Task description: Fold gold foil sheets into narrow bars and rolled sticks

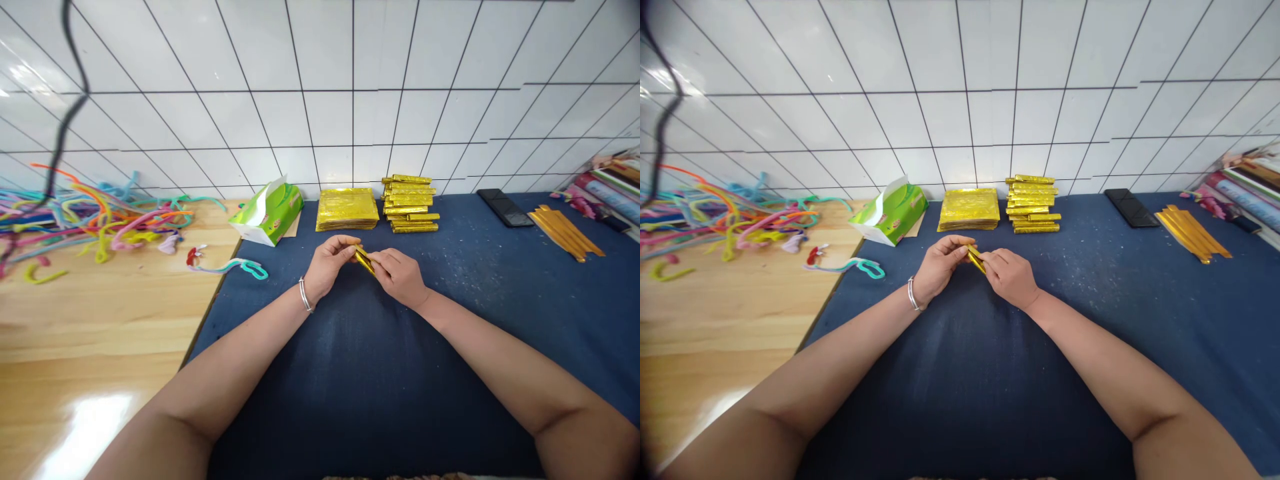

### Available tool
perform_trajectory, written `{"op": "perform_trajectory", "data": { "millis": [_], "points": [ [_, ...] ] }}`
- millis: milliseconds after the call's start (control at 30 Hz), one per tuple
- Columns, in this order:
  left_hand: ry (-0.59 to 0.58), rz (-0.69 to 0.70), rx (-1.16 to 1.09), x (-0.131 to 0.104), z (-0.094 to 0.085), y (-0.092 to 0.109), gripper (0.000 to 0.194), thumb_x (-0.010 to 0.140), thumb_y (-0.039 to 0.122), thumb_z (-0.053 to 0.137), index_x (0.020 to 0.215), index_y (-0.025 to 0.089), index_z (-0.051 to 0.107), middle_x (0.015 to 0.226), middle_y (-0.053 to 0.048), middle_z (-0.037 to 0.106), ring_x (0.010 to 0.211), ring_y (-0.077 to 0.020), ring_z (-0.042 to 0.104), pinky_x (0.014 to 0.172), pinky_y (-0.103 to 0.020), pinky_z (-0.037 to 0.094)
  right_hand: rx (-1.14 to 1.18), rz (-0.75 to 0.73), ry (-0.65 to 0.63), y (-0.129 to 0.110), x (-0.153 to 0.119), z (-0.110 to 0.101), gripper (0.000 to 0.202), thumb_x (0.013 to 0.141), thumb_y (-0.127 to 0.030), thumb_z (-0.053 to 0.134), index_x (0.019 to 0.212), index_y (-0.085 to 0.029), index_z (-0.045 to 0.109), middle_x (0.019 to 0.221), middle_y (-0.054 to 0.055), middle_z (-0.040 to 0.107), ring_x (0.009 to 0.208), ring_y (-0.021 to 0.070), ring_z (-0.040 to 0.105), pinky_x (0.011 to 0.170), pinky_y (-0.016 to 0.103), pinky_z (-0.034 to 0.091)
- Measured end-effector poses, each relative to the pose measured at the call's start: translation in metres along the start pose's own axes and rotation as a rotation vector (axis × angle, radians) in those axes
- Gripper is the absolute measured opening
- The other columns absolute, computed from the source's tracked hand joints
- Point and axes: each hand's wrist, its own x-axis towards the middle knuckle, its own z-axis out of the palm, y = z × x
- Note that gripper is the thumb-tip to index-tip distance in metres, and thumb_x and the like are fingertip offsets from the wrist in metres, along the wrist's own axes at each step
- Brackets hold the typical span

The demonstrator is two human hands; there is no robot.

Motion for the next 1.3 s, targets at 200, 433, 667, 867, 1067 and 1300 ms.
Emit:
{"op": "perform_trajectory", "data": {
  "millis": [200, 433, 667, 867, 1067, 1300],
  "points": [
    [0.054, 0.02, -0.026, 0.001, 0.0, 0.0, 0.026, 0.08, 0.031, 0.069, 0.101, 0.016, 0.066, 0.096, -0.005, 0.066, 0.08, -0.0105, 0.062, 0.075, -0.024, 0.051, 0.046, 0.016, -0.019, -0.004, 0.004, -0.005, 0.026, 0.091, -0.024, 0.049, 0.114, -0.022, 0.06, 0.1, 0.006, 0.067, 0.093, 0.0184, 0.062, 0.085, 0.033, 0.05],
    [0.146, 0.04, -0.099, 0.002, -0.001, 0.0, 0.026, 0.079, 0.033, 0.07, 0.099, 0.016, 0.066, 0.095, -0.005, 0.066, 0.082, -0.0112, 0.063, 0.074, -0.023, 0.051, 0.07, 0.039, -0.014, -0.003, 0.006, -0.006, 0.028, 0.09, -0.027, 0.051, 0.117, -0.022, 0.056, 0.104, 0.007, 0.066, 0.097, 0.0195, 0.061, 0.088, 0.035, 0.05],
    [0.053, -0.006, -0.106, 0.0, 0.001, 0.001, 0.026, 0.075, 0.031, 0.074, 0.094, 0.016, 0.066, 0.104, -0.006, 0.065, 0.084, -0.0115, 0.063, 0.077, -0.026, 0.052, 0.082, 0.083, 0.044, 0.004, 0.005, -0.002, 0.025, 0.091, -0.023, 0.049, 0.115, -0.025, 0.058, 0.103, 0.006, 0.065, 0.097, 0.0188, 0.061, 0.089, 0.036, 0.051],
    [-0.104, -0.074, 0.008, -0.001, 0.001, -0.002, 0.03, 0.074, 0.03, 0.075, 0.099, 0.015, 0.067, 0.092, -0.004, 0.066, 0.075, -0.0103, 0.062, 0.073, -0.025, 0.053, 0.101, 0.052, 0.066, 0.005, 0.006, -0.003, 0.026, 0.09, -0.022, 0.05, 0.114, -0.025, 0.058, 0.101, 0.006, 0.064, 0.096, 0.018, 0.061, 0.088, 0.035, 0.052],
    [-0.077, -0.093, 0.107, -0.002, 0.004, 0.001, 0.027, 0.074, 0.031, 0.074, 0.094, 0.014, 0.068, 0.087, -0.003, 0.065, 0.069, -0.0085, 0.059, 0.066, -0.023, 0.053, 0.124, 0.059, 0.06, 0.005, 0.006, -0.003, 0.028, 0.089, -0.023, 0.05, 0.117, -0.026, 0.058, 0.103, 0.006, 0.063, 0.097, 0.0189, 0.061, 0.089, 0.037, 0.051],
    [0.124, 0.0, -0.007, 0.002, 0.0, -0.004, 0.028, 0.074, 0.03, 0.074, 0.097, 0.017, 0.067, 0.099, -0.003, 0.064, 0.078, -0.0091, 0.062, 0.075, -0.024, 0.055, 0.152, 0.238, 0.189, 0.009, 0.009, -0.004, 0.038, 0.084, -0.03, 0.06, 0.121, -0.025, 0.053, 0.115, 0.009, 0.056, 0.102, 0.023, 0.057, 0.082, 0.04, 0.053]
  ]
}}
